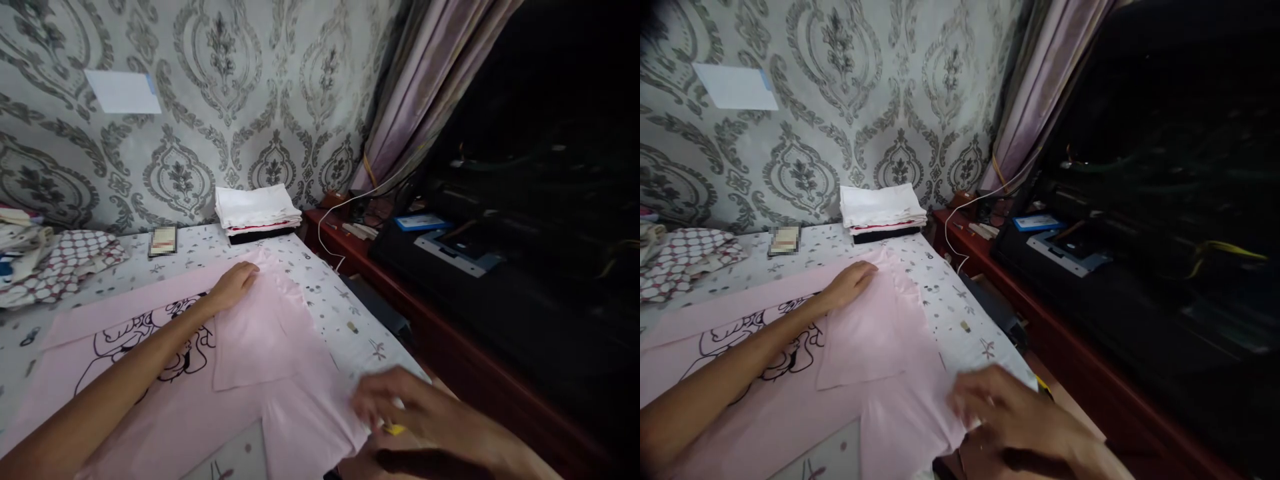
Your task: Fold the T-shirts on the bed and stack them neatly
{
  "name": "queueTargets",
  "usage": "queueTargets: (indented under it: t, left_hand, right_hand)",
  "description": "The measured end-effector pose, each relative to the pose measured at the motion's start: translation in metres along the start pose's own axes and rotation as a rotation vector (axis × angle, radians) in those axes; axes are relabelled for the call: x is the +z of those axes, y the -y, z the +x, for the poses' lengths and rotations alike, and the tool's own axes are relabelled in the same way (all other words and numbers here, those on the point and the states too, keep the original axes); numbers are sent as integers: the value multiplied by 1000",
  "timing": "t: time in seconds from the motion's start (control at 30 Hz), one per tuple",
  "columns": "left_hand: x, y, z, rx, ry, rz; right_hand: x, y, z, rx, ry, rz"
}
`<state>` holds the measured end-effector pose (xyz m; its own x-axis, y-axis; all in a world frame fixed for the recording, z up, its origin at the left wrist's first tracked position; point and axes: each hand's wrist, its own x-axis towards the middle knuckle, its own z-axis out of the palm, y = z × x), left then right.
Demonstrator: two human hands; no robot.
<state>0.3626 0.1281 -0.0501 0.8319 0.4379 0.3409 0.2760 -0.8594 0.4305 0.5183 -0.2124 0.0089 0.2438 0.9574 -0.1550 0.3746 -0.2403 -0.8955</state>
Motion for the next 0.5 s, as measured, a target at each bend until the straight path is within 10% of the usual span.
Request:
queueTargets:
  t: [0.03, 0.27, 0.5]
  left_hand:
    - [0, 2, 3, -30, -38, 2]
    - [-10, 7, -26, -40, -203, 74]
    - [-49, 43, -58, -189, -201, 270]
  right_hand:
    - [-7, 8, 29, -34, 143, 40]
    - [14, 54, 260, 173, -216, 223]
    - [33, 43, 349, 348, -174, -93]
